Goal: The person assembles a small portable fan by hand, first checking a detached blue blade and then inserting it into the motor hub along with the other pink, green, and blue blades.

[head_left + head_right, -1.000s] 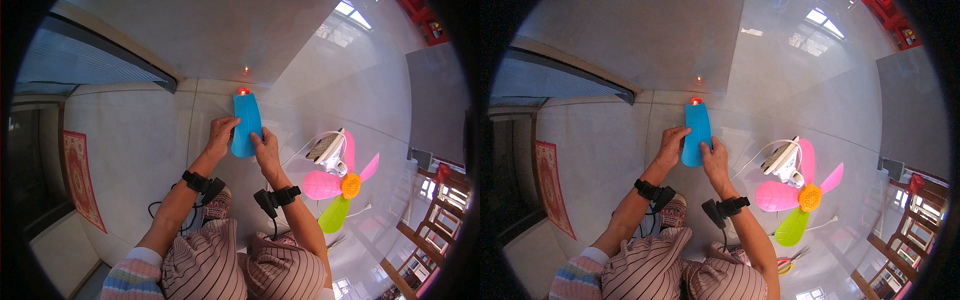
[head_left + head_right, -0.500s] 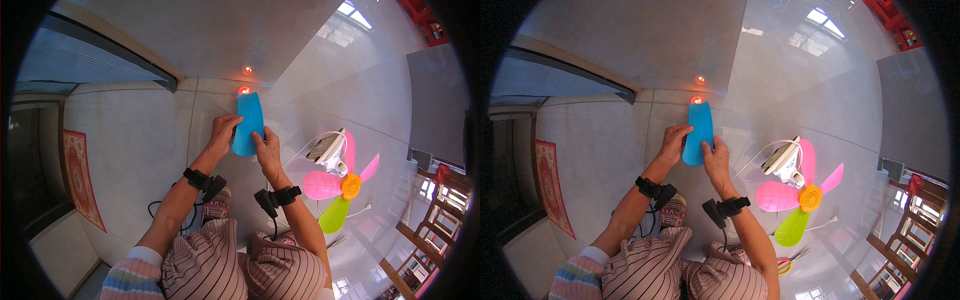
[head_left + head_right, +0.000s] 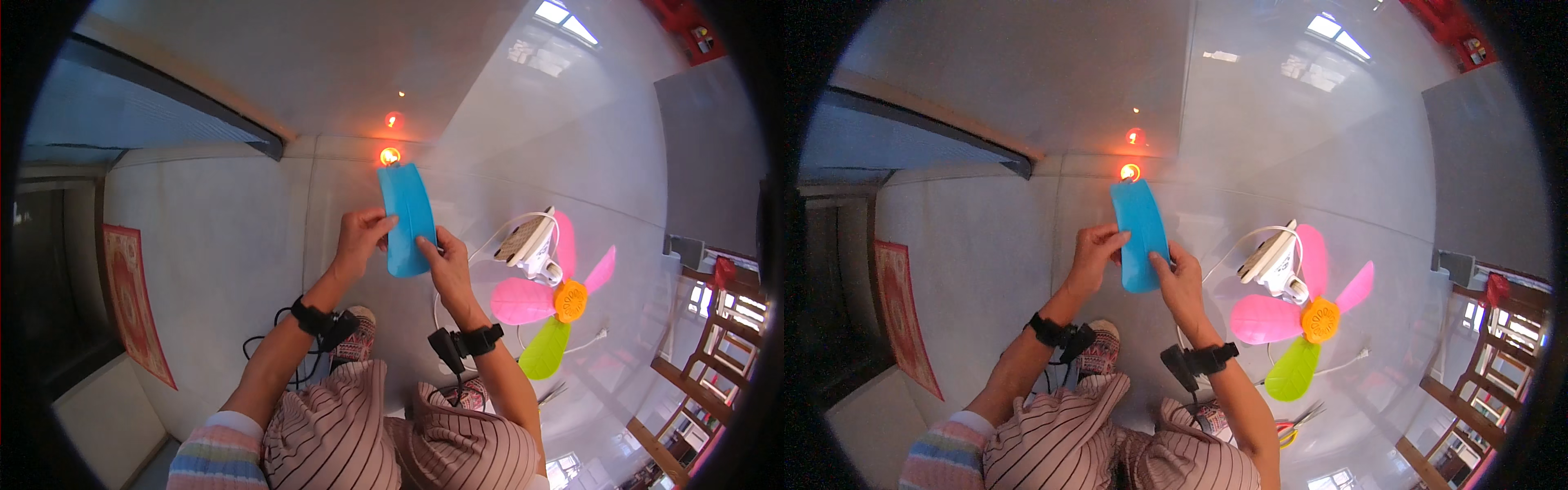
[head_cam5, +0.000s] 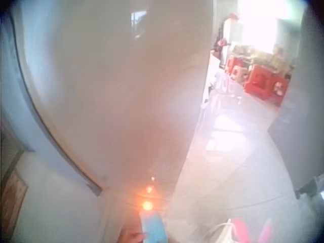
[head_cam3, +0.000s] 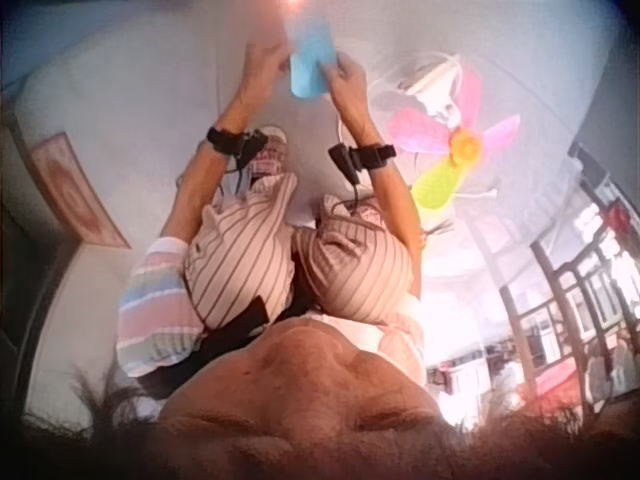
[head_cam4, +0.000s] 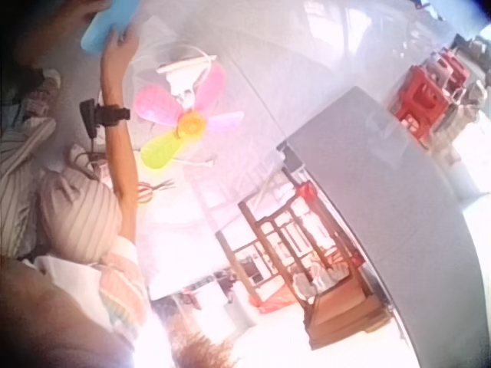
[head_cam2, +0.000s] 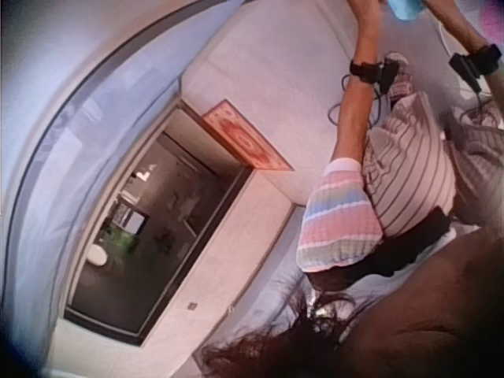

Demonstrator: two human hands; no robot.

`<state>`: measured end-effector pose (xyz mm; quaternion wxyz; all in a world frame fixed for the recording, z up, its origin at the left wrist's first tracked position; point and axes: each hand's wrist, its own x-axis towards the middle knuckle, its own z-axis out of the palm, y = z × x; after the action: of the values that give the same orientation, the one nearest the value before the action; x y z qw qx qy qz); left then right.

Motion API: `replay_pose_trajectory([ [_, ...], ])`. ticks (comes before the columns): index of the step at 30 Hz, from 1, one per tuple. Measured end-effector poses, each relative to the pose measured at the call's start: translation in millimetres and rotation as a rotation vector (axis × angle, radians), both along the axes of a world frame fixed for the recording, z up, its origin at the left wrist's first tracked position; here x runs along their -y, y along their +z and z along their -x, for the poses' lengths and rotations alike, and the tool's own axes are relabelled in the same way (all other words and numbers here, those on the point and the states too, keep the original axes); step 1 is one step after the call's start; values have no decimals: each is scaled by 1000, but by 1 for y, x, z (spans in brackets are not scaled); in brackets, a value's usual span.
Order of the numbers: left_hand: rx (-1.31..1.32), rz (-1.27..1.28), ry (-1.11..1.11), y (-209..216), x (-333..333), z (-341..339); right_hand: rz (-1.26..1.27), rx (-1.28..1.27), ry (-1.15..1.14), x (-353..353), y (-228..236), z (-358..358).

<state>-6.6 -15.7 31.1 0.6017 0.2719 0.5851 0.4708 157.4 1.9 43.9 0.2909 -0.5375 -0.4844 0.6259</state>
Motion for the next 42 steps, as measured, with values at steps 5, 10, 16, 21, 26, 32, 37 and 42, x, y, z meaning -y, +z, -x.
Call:
replay_pose_trajectory([
  [5,-109,-135,5,28,11,-36,195,-107,63,9,39,-43],
  [10,-37,-201,-57,59,17,-78,45,-168,46,19,63,-86],
  [16,82,-259,-368,89,18,-122,40,-101,-2,35,104,-157],
  [21,-79,-192,-655,91,11,-120,46,-103,-92,53,128,-213],
  [26,-196,-157,-579,89,-2,-111,42,11,-115,70,128,-246],
  [32,-231,-92,-614,95,-9,-128,0,137,-96,77,130,-264],
  [37,-314,-256,-568,87,-16,-132,-24,236,-183,86,153,-288],
  [42,-607,-506,-753,104,-37,-164,-75,533,-211,101,161,-329],
])
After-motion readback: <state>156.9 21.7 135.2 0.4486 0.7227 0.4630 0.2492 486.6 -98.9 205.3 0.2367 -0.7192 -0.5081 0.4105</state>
